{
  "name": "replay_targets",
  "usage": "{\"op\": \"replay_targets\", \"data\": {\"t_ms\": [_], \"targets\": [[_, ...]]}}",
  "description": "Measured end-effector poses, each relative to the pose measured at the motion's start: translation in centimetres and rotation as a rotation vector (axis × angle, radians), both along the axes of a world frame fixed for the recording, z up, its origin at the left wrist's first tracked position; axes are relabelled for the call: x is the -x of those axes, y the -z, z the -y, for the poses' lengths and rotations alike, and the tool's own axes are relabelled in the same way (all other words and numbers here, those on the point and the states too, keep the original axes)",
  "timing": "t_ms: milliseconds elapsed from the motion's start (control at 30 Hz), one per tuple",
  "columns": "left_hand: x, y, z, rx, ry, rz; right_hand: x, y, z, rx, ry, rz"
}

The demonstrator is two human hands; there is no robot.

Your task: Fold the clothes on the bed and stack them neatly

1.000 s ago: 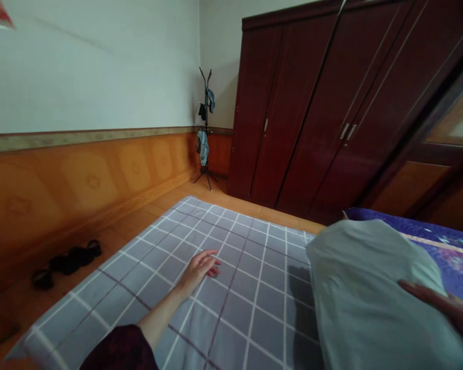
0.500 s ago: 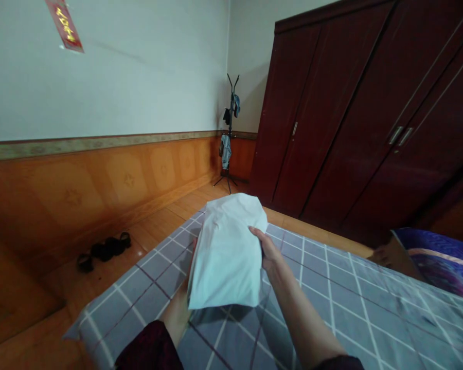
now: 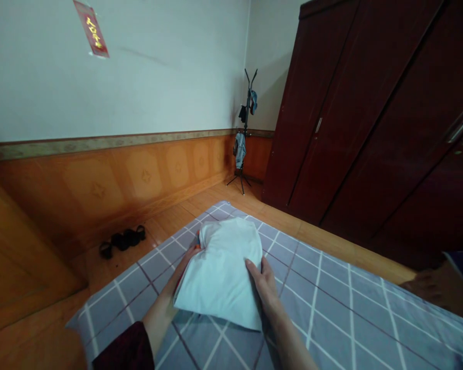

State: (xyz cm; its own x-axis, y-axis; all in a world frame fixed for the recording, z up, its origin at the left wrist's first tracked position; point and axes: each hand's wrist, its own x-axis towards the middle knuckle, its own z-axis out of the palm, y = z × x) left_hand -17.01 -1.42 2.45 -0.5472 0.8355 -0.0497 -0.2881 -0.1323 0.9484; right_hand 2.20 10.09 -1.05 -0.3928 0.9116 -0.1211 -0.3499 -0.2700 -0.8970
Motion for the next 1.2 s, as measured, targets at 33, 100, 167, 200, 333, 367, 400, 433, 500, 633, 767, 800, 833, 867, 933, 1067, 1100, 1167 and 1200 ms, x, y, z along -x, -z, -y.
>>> {"op": "replay_targets", "data": {"t_ms": [33, 100, 167, 200, 333, 367, 400, 433, 500, 633, 767, 800, 833, 867, 933, 1067, 1100, 1167, 1200], "targets": [[0.4, -0.6, 0.0, 0.012, -0.024, -0.071, 0.3, 0.0, 0.0, -0.054, 0.053, 0.037], [1.3, -2.8, -0.2, 0.015, -0.076, -0.181, 0.6, -0.2, 0.1, -0.163, 0.136, 0.085], [1.8, -6.0, -0.3, 0.003, -0.093, -0.287, 0.8, -0.4, 0.3, -0.189, 0.115, 0.030], [1.8, -7.9, -0.3, -0.003, -0.075, -0.397, 0.9, -0.5, 0.4, -0.175, 0.078, -0.006], [-0.5, -14.5, -1.2, -0.005, 0.066, -0.711, 1.4, -0.7, 0.6, 0.043, -0.098, -0.208], [-1.4, -15.3, -1.7, 0.007, 0.083, -0.755, 1.6, -0.7, 0.7, 0.131, -0.124, -0.267], [-2.4, -15.6, -2.1, 0.020, 0.101, -0.810, 1.7, -0.7, 0.7, 0.218, -0.148, -0.321], [-3.3, -15.4, -2.6, 0.036, 0.128, -0.874, 1.8, -0.8, 0.8, 0.290, -0.175, -0.373], [-4.8, -13.9, -3.4, 0.060, 0.209, -1.007, 1.8, -0.9, 1.0, 0.369, -0.248, -0.461], [-5.6, -9.3, -3.5, 0.104, 0.284, -1.016, 1.2, -1.5, 1.3, 0.418, -0.389, -0.557], [-4.5, -5.5, -2.2, 0.131, 0.119, -0.959, 0.9, -1.9, 1.1, 0.477, -0.404, -0.606], [-4.2, -4.7, -2.0, 0.126, 0.084, -0.964, 0.9, -1.9, 1.0, 0.489, -0.407, -0.616], [-4.0, -3.8, -1.8, 0.117, 0.050, -0.962, 1.0, -1.9, 1.0, 0.499, -0.412, -0.617], [-3.8, -3.0, -1.7, 0.107, 0.016, -0.951, 1.0, -1.9, 0.9, 0.506, -0.418, -0.612], [-3.5, -1.6, -1.8, 0.097, -0.043, -0.909, 1.0, -1.8, 0.8, 0.513, -0.417, -0.593], [-3.0, -0.2, -2.4, 0.085, -0.110, -0.773, 1.0, -1.7, 0.7, 0.532, -0.401, -0.591], [-2.8, -0.2, -2.6, 0.082, -0.146, -0.759, 0.9, -1.7, 0.6, 0.536, -0.407, -0.599], [-2.6, -0.6, -3.0, 0.084, -0.230, -0.800, 0.9, -1.6, 0.6, 0.541, -0.426, -0.618], [-2.5, -0.9, -3.2, 0.093, -0.247, -0.845, 0.8, -1.6, 0.6, 0.542, -0.431, -0.623]]}}
